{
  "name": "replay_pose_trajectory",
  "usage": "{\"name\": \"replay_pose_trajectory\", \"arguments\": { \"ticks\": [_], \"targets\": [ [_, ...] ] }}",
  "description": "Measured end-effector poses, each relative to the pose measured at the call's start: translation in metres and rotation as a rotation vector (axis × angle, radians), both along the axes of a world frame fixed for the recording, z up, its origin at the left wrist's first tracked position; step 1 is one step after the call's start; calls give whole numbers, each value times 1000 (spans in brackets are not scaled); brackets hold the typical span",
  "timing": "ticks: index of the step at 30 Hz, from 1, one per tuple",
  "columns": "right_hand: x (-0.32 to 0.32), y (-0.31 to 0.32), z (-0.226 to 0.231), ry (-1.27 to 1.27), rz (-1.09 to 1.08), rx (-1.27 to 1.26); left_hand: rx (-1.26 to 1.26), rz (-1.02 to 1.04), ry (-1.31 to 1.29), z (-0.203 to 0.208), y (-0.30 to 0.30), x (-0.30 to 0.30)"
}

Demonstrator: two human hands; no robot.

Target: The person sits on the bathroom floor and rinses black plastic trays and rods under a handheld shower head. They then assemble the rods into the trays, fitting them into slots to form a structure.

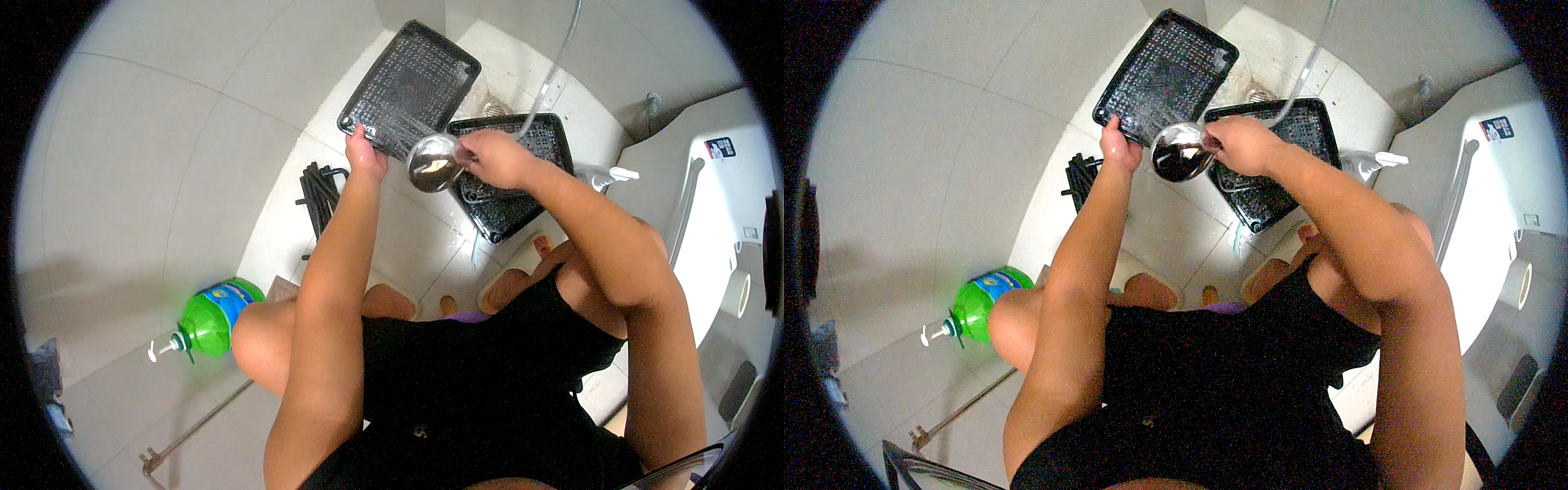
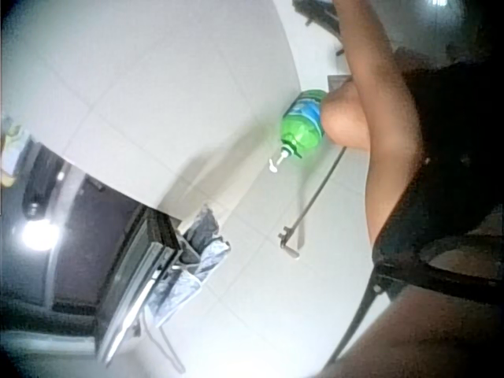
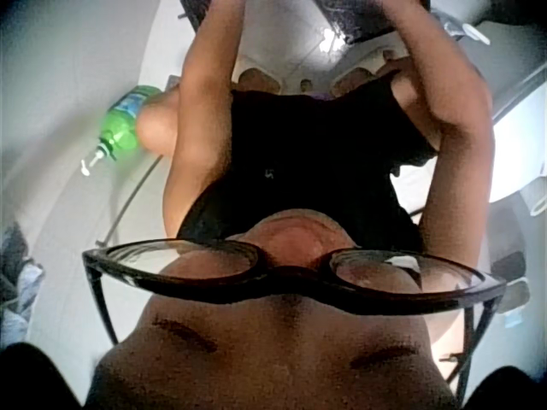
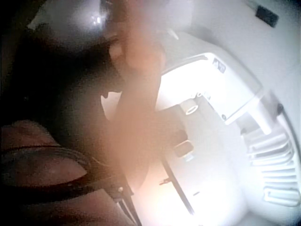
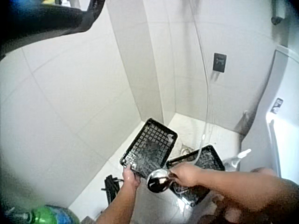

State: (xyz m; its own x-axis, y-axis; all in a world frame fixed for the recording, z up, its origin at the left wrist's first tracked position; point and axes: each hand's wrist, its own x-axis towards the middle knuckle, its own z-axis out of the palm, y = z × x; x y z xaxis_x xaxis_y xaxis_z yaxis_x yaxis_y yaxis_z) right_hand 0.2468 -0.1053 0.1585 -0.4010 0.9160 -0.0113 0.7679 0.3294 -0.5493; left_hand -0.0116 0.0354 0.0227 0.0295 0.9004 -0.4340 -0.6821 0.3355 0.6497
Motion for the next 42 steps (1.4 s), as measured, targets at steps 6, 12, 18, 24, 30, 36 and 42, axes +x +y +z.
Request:
{"name": "replay_pose_trajectory", "arguments": {
  "ticks": [6,12,18,24,30,36,42],
  "targets": [
    [-7,4,5,18,27,55,-133,-153,-83,-1,-4,3],
    [-18,11,16,39,62,49,-143,-231,-105,7,-2,-5],
    [-13,6,13,15,38,77,-111,-104,409,61,-27,26],
    [-24,13,16,77,38,110,31,-43,478,43,-18,12],
    [-23,15,17,145,-89,124,73,3,312,39,-19,15],
    [-8,23,11,85,-456,116,66,95,187,40,-15,10],
    [2,18,7,-108,-491,-43,66,191,228,40,-10,6]
  ]
}}
